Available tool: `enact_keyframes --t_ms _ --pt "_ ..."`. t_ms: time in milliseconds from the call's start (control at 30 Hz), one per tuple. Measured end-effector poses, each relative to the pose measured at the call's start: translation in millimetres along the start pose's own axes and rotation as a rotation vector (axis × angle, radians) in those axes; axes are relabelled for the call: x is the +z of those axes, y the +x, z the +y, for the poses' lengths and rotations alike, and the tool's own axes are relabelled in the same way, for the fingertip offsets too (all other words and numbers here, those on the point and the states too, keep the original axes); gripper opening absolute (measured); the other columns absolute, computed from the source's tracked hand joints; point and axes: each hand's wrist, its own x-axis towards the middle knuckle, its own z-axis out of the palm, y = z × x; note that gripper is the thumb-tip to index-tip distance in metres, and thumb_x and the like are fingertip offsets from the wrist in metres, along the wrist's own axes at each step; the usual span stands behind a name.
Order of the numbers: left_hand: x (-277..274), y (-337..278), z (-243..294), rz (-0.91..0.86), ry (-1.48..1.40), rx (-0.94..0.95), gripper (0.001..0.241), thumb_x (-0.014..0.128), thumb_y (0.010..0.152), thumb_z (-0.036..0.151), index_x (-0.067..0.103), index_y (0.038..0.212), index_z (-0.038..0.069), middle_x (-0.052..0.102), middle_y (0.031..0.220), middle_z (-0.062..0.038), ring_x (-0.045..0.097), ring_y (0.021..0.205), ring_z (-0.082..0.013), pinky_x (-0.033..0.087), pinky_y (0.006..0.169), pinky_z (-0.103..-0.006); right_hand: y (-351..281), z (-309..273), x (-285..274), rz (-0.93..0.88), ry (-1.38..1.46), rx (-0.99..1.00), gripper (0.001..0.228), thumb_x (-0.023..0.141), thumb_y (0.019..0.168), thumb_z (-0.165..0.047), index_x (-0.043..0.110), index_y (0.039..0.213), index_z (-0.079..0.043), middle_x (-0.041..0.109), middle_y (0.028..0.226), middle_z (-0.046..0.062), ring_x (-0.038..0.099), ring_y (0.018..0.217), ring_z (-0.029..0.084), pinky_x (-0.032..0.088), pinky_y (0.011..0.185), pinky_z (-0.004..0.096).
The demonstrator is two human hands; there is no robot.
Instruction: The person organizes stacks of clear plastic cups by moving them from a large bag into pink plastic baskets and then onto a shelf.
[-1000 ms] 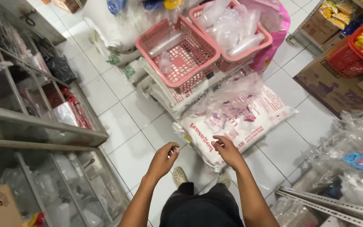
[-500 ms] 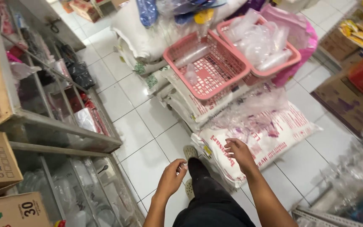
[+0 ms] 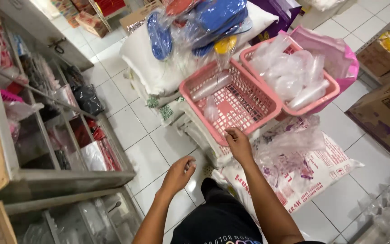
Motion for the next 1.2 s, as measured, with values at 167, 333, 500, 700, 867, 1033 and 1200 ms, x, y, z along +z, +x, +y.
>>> enact_keyframes --t_ms 167,333,500,700,867,1033,1200 --pt "-7.1 87.5 16.8 -0.019 0.037 0.194 0.031 0.066 0.093 0.021 0.067 0.117 0.002 0.071 0.1 -0.014 0.068 0.086 -0.0266 0.055 0.078 -0.038 60.1 8.8 16.8 -0.06 -0.48 -0.297 0.04 0.072 0.086 -0.008 0.064 0.125 -0.001 0.067 0.106 0.018 0.066 0.094 0.032 0.054 0.08 0.04" --pt "-9.9 140.3 27.6 -0.063 -0.004 0.311 0.031 0.067 0.092 0.017 0.067 0.118 0.002 0.071 0.097 -0.017 0.069 0.087 -0.03 0.055 0.078 -0.0394 122.4 68.2 54.2 -0.125 -0.243 0.342 0.054 0.058 0.093 -0.018 0.046 0.144 -0.003 0.061 0.118 0.028 0.064 0.098 0.039 0.051 0.084 0.046" --pt "-17.9 169.6 8.2 -0.191 -0.084 0.265 0.027 0.067 0.094 0.019 0.068 0.115 0.003 0.073 0.098 -0.015 0.071 0.089 -0.0273 0.056 0.08 -0.0383 154.0 100.3 74.6 -0.284 -0.558 0.352 0.057 0.037 0.103 -0.026 0.032 0.155 -0.004 0.061 0.127 0.026 0.068 0.104 0.034 0.052 0.09 0.045" --pt "-59.1 219.5 -29.5 -0.364 -0.028 0.245 0.028 0.067 0.094 0.021 0.068 0.116 0.005 0.072 0.095 -0.013 0.068 0.088 -0.0268 0.055 0.08 -0.0381 157.3 86.2 70.2 -0.102 -0.318 0.421 0.038 0.042 0.097 -0.017 0.062 0.128 -0.005 0.073 0.098 0.022 0.07 0.075 0.028 0.056 0.071 0.043" --pt "-90.4 278.4 -37.0 -0.519 0.022 0.318 0.027 0.066 0.093 0.021 0.067 0.114 0.005 0.07 0.095 -0.009 0.068 0.088 -0.0223 0.054 0.08 -0.0365 152.8 62.6 54.2 0.217 -0.362 0.394 0.035 0.054 0.09 -0.007 0.068 0.122 -0.006 0.072 0.091 0.02 0.073 0.065 0.031 0.058 0.065 0.044" --pt "-96.7 316.3 -35.8 -0.707 -0.05 0.35 0.026 0.065 0.094 0.019 0.065 0.115 0.004 0.068 0.093 -0.011 0.065 0.086 -0.0215 0.053 0.08 -0.036 127.1 51.7 52.1 0.447 -0.486 0.122 0.039 0.06 0.081 -0.002 0.072 0.119 -0.001 0.076 0.097 0.027 0.076 0.089 0.035 0.058 0.08 0.045" --pt "-79.1 327.1 -37.6 -0.89 0.036 0.459 0.025 0.066 0.094 0.023 0.067 0.111 0.003 0.069 0.09 -0.011 0.066 0.084 -0.021 0.053 0.078 -0.0357 105.7 29.7 73.7 0.604 -0.534 0.443 0.039 0.06 0.089 -0.005 0.071 0.126 -0.005 0.071 0.1 0.029 0.072 0.093 0.039 0.055 0.086 0.046"
